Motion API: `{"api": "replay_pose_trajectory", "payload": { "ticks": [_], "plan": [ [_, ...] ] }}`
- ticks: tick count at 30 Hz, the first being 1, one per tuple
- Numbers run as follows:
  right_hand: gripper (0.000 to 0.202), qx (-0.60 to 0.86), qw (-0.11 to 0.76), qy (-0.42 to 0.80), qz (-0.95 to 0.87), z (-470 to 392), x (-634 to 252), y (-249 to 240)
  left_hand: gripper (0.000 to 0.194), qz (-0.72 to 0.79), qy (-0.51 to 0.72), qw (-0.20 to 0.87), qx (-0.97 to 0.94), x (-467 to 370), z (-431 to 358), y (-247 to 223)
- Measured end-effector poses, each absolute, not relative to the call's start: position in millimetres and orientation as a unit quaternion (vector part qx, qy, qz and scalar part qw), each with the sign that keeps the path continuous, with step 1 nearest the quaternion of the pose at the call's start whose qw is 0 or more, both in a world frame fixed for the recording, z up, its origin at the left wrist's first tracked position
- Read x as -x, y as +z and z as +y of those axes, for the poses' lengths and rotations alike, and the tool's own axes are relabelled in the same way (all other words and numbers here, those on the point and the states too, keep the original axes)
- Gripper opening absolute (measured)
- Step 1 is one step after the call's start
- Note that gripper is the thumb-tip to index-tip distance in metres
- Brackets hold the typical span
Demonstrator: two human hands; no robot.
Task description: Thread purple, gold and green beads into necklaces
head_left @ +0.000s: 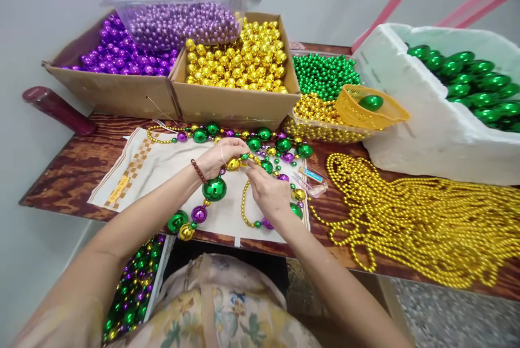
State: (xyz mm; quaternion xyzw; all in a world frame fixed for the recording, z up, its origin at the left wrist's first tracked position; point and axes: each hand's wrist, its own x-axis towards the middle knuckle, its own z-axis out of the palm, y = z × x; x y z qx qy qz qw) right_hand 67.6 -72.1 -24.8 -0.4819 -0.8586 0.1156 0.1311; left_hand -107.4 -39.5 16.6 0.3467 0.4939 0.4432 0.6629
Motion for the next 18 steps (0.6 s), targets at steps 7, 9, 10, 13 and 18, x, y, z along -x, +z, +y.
{"api": "replay_pose_trajectory", "payload": {
  "ticks": [7,9,10,13,18],
  "plan": [
    [0.042,0.480,0.095,0.043,-0.871,-66.8,-70.6,-43.0,0.016,0.461,0.347,0.756,-0.310,111.9,-45.5,10.0],
    [0.043,0.476,0.082,0.041,-0.874,-66.3,-70.0,-46.9,0.013,0.471,0.350,0.746,-0.314,111.4,-47.8,6.1],
    [0.043,0.474,0.071,0.046,-0.877,-65.9,-68.9,-48.6,0.011,0.480,0.360,0.733,-0.320,110.5,-49.0,3.9],
    [0.041,0.468,0.045,0.065,-0.880,-65.9,-63.7,-53.5,0.010,0.510,0.400,0.685,-0.333,106.5,-52.1,-2.3],
    [0.026,0.443,0.011,0.167,-0.881,-78.1,-68.6,-57.8,0.015,0.527,0.460,0.625,-0.347,105.4,-54.7,-10.6]
  ]
}}
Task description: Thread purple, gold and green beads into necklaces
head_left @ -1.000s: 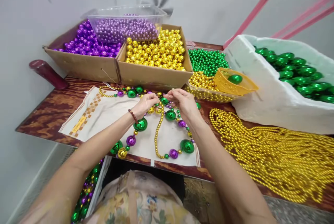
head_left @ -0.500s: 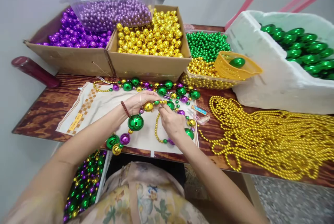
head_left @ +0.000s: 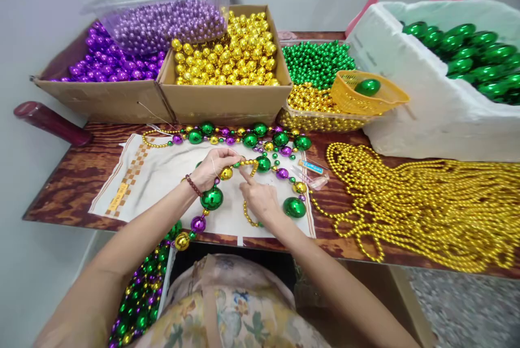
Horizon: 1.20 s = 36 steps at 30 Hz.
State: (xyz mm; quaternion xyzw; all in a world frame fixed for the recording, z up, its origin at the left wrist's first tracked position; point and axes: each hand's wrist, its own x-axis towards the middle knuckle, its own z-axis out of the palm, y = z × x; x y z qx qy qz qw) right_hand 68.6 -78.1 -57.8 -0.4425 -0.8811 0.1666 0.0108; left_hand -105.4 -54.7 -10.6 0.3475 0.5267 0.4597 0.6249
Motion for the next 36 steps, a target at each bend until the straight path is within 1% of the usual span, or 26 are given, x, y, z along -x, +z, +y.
{"api": "replay_pose_trajectory", "payload": {
  "ticks": [2,3,5,7,8,9,12,13,15,17,18,20,22,24,25,28,30,32,34,36],
  "plan": [
    [0.019,0.415,0.001,0.233,-0.879,-82.3,-78.7,-51.3,0.015,0.530,0.471,0.596,-0.377,108.4,-55.4,-13.7],
    [0.019,0.408,0.016,0.260,-0.875,-82.1,-84.0,-45.2,0.015,0.530,0.469,0.587,-0.394,110.0,-55.8,-15.2],
    [0.025,0.428,0.100,0.289,-0.851,-75.0,-91.0,-28.6,0.015,0.527,0.452,0.582,-0.424,111.9,-56.6,-18.2],
    [0.028,0.464,0.219,0.292,-0.807,-59.2,-89.6,-10.8,0.016,0.526,0.426,0.588,-0.443,111.1,-57.4,-20.7],
    [0.027,0.465,0.254,0.286,-0.798,-49.2,-85.4,-3.5,0.016,0.524,0.413,0.594,-0.450,109.8,-57.7,-21.7],
    [0.025,0.459,0.265,0.280,-0.800,-38.7,-79.3,1.8,0.017,0.520,0.406,0.599,-0.454,108.2,-57.9,-22.6],
    [0.019,0.422,0.198,0.275,-0.841,-13.1,-56.7,4.9,0.018,0.496,0.411,0.616,-0.453,103.9,-57.8,-25.2],
    [0.017,0.416,0.172,0.263,-0.853,-8.6,-49.9,2.3,0.018,0.489,0.417,0.621,-0.448,103.4,-57.5,-26.4],
    [0.017,0.412,0.152,0.220,-0.871,-5.9,-39.8,-5.8,0.020,0.487,0.421,0.630,-0.434,104.5,-56.7,-29.6],
    [0.019,0.414,0.169,0.192,-0.874,-7.4,-34.1,-15.1,0.021,0.498,0.417,0.635,-0.417,108.1,-55.6,-33.2],
    [0.019,0.421,0.187,0.203,-0.864,-7.4,-32.1,-19.5,0.021,0.508,0.414,0.635,-0.409,110.4,-55.1,-34.8],
    [0.016,0.456,0.213,0.290,-0.814,-2.3,-27.9,-27.0,0.019,0.528,0.405,0.631,-0.399,114.8,-54.3,-37.5],
    [0.016,0.493,0.214,0.386,-0.750,11.6,-23.0,-32.1,0.016,0.543,0.396,0.629,-0.391,117.8,-54.1,-39.5],
    [0.020,0.521,0.205,0.424,-0.712,31.3,-20.2,-33.8,0.014,0.549,0.389,0.633,-0.384,119.2,-54.6,-41.4],
    [0.020,0.532,0.203,0.420,-0.707,41.3,-20.9,-33.4,0.013,0.549,0.387,0.636,-0.379,119.5,-55.0,-42.4],
    [0.012,0.565,0.205,0.368,-0.709,60.5,-33.5,-29.1,0.015,0.548,0.391,0.643,-0.366,120.7,-56.5,-45.6],
    [0.013,0.553,0.191,0.354,-0.729,59.5,-47.7,-27.2,0.017,0.544,0.398,0.644,-0.360,122.1,-56.6,-47.8],
    [0.022,0.497,0.149,0.424,-0.742,49.3,-61.1,-28.6,0.020,0.538,0.406,0.645,-0.361,123.1,-56.0,-49.8],
    [0.026,0.417,0.108,0.545,-0.719,34.8,-69.8,-33.9,0.023,0.530,0.408,0.647,-0.367,122.7,-55.1,-51.5],
    [0.026,0.366,0.111,0.629,-0.677,21.1,-73.3,-41.9,0.025,0.524,0.409,0.647,-0.374,120.9,-54.6,-53.0]
  ]
}}
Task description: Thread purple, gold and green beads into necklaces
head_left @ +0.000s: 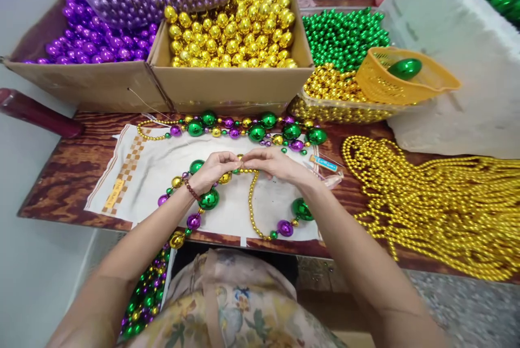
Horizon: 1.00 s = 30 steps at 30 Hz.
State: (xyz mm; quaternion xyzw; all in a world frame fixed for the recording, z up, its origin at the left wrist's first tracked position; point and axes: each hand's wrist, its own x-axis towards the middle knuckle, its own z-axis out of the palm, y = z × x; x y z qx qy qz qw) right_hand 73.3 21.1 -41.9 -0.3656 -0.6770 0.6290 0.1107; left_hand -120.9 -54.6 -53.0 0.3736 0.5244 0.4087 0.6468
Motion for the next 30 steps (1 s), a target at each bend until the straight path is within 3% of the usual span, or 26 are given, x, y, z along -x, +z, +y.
{"api": "replay_pose_trajectory", "payload": {
  "ticks": [3,9,17,30],
  "plan": [
    [0.026,0.361,0.179,0.664,-0.630,7.1,-72.9,-55.2,0.028,0.520,0.411,0.647,-0.377,117.0,-55.0,-54.8],
    [0.027,0.447,0.277,0.610,-0.593,-11.6,-69.4,-75.2,0.029,0.526,0.449,0.626,-0.361,110.3,-58.8,-57.0],
    [0.029,0.483,0.283,0.545,-0.624,-26.2,-67.9,-83.1,0.033,0.474,0.494,0.668,-0.291,114.6,-51.6,-55.9],
    [0.023,0.456,0.344,0.525,-0.631,7.3,-74.4,-71.3,0.025,0.477,0.407,0.717,-0.303,128.7,-24.3,-55.5]
  ]
}}
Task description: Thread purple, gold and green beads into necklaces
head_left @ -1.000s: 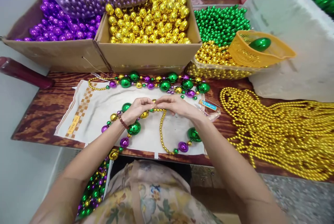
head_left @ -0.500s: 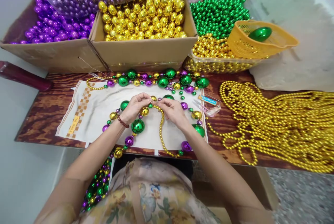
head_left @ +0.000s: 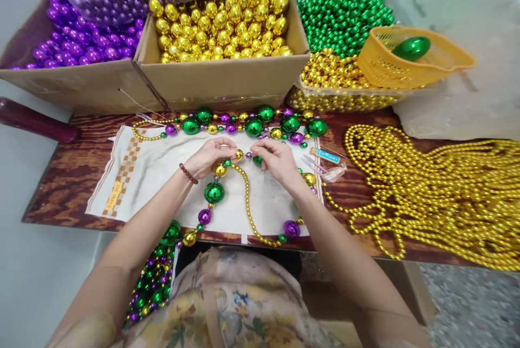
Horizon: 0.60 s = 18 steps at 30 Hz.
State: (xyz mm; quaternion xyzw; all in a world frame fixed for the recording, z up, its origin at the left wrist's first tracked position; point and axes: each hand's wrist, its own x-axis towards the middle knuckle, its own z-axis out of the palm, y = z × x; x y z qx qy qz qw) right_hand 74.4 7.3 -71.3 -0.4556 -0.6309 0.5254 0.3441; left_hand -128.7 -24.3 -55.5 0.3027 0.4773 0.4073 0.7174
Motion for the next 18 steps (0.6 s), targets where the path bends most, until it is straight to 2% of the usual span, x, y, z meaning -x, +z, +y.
{"api": "replay_pose_trajectory", "payload": {
  "ticks": [4,8,10,12,14,18],
  "plan": [
    [0.019,0.441,0.346,0.472,-0.681,24.0,-64.0,-62.0,0.019,0.468,0.358,0.730,-0.347,124.5,-21.5,-53.4],
    [0.017,0.404,0.287,0.373,-0.784,45.4,-46.3,-53.4,0.021,0.462,0.340,0.732,-0.367,119.9,-20.9,-52.1],
    [0.015,0.427,0.260,0.302,-0.812,49.7,-43.0,-50.7,0.024,0.459,0.351,0.727,-0.370,119.9,-21.5,-52.3],
    [0.018,0.475,0.278,0.258,-0.795,46.6,-46.1,-49.4,0.026,0.455,0.368,0.723,-0.367,121.5,-22.2,-53.1],
    [0.023,0.496,0.294,0.313,-0.755,37.5,-53.3,-50.4,0.028,0.450,0.378,0.723,-0.363,123.6,-22.6,-54.3],
    [0.024,0.415,0.205,0.554,-0.692,16.2,-64.8,-59.3,0.032,0.435,0.382,0.729,-0.365,124.9,-22.0,-56.0]
  ]
}}
